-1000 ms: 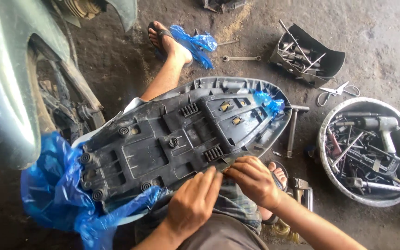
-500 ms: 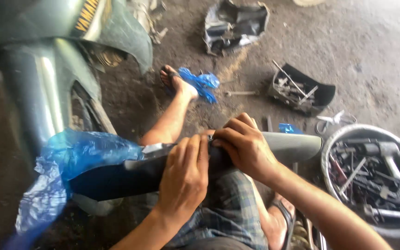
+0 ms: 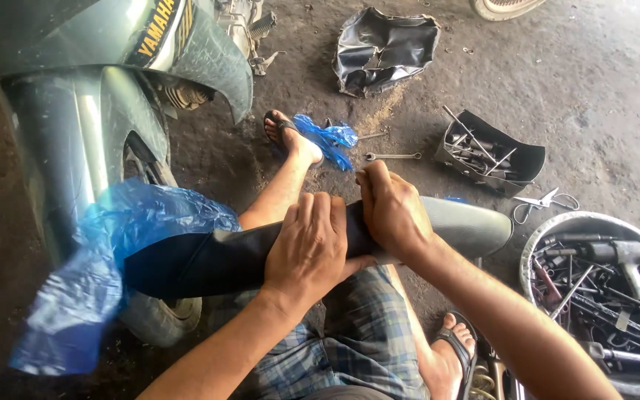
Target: Reupholstering a motorcycle seat by removing old staples and attaching a new leather cover using a staple gun.
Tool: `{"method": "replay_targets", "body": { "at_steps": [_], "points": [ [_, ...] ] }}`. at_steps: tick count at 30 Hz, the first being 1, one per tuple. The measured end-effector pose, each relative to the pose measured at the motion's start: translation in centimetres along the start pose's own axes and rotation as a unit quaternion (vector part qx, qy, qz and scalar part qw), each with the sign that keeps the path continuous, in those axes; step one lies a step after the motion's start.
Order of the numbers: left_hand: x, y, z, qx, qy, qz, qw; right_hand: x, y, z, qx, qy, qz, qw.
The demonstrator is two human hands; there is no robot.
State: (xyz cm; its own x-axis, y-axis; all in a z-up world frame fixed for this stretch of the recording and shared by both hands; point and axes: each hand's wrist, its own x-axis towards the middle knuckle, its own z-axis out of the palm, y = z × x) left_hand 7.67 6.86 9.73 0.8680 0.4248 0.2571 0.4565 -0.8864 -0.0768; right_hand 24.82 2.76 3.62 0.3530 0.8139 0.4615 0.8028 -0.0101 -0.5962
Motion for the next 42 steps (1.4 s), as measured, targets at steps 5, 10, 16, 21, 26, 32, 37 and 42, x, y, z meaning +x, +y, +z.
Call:
{"method": "replay_targets", "body": {
  "at_steps": [5,10,16,21,26,32,37,42],
  "points": [
    [0.1,0.3,-0.7,-0.067,-0.009,-0.028,0.997,0.0,-0.7,-0.6,0.027,0.036,-0.041,0.998],
    [-0.1,-0.6,-1.7,-0.11,0.019,0.014,0.994,-0.6,-1.5,-0.9,0.061,0.043,-0.001,0.997],
    [-0.3,-1.3,-1.5,-0.201,-0.062,0.011,0.978,-1.4,-1.6,-0.9,0.053,0.05,-0.006,0.997],
    [-0.5,-4.0,-2.1,-0.313,-0.132,0.001,0.94,-2.2,-1.8,-1.0,0.006,0.07,-0.076,0.995],
    [-2.4,-4.2,-0.2,-0.427,-0.202,0.122,0.873,-4.1,-0.5,-0.9,0.024,0.122,-0.193,0.973],
    [-6.8,0.2,3.2,-0.538,-0.144,0.074,0.827,-9.0,1.3,-0.2,0.074,0.142,-0.208,0.965],
    [-7.8,3.3,3.1,-0.394,-0.076,0.045,0.915,-10.4,2.9,0.6,0.086,0.142,-0.186,0.968],
    [-6.4,2.1,1.5,-0.358,-0.074,0.039,0.93,-8.2,1.0,-1.0,0.105,0.104,-0.214,0.966]
  ]
}}
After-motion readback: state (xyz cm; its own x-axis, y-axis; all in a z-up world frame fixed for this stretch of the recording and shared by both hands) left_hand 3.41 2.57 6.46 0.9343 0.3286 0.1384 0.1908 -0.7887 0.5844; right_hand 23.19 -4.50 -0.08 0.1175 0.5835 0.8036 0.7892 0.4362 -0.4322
